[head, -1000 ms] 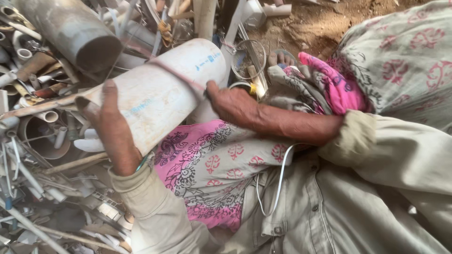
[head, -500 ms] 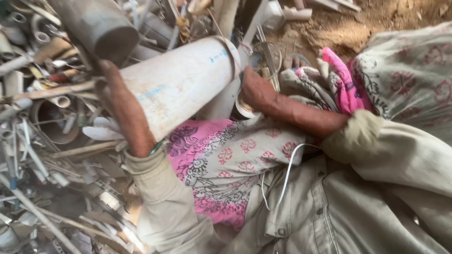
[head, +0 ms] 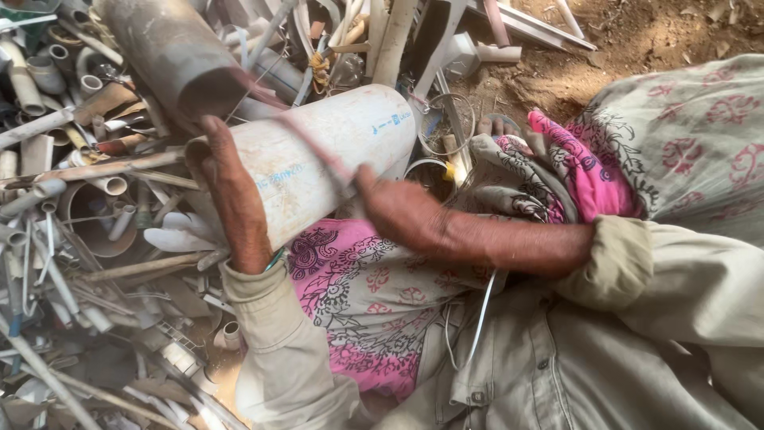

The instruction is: The person holds a white PVC pipe by hand and uses a hacksaw to cut through it, repeatedly moving the saw blade back and forth until the pipe is severed, while surrounded by a pile of scrap materials.

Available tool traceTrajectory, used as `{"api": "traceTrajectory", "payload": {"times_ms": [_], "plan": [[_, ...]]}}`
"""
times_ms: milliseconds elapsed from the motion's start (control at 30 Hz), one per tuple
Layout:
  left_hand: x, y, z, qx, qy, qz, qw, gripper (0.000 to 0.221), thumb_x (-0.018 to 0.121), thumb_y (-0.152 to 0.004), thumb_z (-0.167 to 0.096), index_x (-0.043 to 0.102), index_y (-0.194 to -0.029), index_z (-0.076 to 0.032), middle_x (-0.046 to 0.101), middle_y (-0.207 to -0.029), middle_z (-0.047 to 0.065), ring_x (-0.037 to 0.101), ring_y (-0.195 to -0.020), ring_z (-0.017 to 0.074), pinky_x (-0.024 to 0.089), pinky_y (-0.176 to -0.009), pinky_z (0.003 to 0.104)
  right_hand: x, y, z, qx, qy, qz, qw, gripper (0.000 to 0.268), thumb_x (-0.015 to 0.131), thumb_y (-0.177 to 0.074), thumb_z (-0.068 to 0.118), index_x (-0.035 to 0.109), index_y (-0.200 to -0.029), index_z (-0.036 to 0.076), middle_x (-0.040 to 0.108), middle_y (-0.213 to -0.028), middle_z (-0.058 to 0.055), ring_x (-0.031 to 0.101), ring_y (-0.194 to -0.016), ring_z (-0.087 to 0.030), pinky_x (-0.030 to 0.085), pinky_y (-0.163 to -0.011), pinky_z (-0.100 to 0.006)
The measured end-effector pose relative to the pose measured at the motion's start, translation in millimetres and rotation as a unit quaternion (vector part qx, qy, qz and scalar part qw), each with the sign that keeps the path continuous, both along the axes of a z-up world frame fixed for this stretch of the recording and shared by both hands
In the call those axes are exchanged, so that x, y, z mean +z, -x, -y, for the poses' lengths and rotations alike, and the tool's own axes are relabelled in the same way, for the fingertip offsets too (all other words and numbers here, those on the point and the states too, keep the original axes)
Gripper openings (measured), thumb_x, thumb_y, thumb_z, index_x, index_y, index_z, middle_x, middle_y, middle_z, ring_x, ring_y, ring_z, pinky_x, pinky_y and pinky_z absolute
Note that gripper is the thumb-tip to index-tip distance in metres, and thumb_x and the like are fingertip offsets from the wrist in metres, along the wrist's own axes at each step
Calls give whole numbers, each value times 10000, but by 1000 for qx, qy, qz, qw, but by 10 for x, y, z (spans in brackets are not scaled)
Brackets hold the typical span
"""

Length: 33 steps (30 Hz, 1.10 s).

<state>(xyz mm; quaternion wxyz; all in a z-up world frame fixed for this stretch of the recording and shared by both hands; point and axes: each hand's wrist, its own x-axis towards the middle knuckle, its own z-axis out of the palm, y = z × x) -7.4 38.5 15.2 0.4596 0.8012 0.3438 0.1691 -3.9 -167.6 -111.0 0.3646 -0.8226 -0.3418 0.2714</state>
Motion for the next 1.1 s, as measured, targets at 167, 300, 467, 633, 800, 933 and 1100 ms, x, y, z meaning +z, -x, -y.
{"api": "traceTrajectory", "payload": {"times_ms": [167, 300, 467, 633, 800, 933, 1100], "plan": [[-13, 206, 58, -132, -97, 72, 984, 906, 417, -1115, -647, 271, -1457, 179, 326, -1492, 237, 327, -1401, 317, 217, -1194, 460, -602, -302, 117, -30, -7, 151, 988, 490, 589, -882, 156, 404, -1216, -152, 595, -607, -112, 576, -434, -258, 456, -316, -411], [38, 28, 236, -164, -123, 68, 976, 754, 396, -1088, -611, 524, -1239, 116, 444, -1219, 209, 430, -1148, 322, 313, -1087, 483, -533, -460, 292, -70, -21, 76, 994, 325, 546, -950, 133, 435, -1148, -98, 634, -684, -175, 630, -526, -321, 515, -433, -459], [4, 86, 243, -172, -175, 23, 969, 717, 356, -1160, -570, 547, -1105, 118, 436, -1242, 228, 415, -1206, 315, 293, -1147, 458, -209, -184, 144, -33, -73, -36, 996, 215, 430, -1055, 124, 439, -1211, -24, 703, -770, -210, 700, -617, -343, 580, -509, -493], [45, 103, 281, -198, -158, 53, 966, 725, 382, -1129, -565, 597, -1008, 117, 464, -1120, 253, 438, -1044, 324, 347, -963, 454, -149, -605, 368, -148, 36, -157, 976, 315, 459, -1012, 77, 370, -1275, -73, 693, -896, -252, 735, -683, -366, 628, -558, -480], [-23, 227, 214, -103, 1, -54, 993, 774, 378, -1120, -593, 476, -1002, 166, 430, -996, 275, 446, -867, 289, 403, -845, 476, 154, -409, 37, 14, -43, 49, 998, 378, 499, -941, 45, 412, -1305, -12, 729, -856, -228, 710, -738, -408, 587, -621, -524], [23, 330, 240, -162, -70, 79, 981, 795, 396, -1091, -643, 460, -1329, 114, 507, -1321, 225, 563, -1197, 259, 446, -1049, 402, -19, -678, 285, -91, 37, -113, 989, 378, 401, -995, 38, 403, -1372, 6, 653, -1004, -229, 733, -725, -408, 644, -595, -498], [-11, 194, 212, -149, 26, 49, 987, 810, 407, -1087, -602, 431, -1426, 133, 525, -1396, 259, 558, -1281, 286, 446, -1115, 389, 24, -347, 36, -22, -37, -39, 998, 378, 428, -1068, 121, 417, -1409, -41, 712, -969, -244, 716, -848, -392, 580, -727, -491]]}}
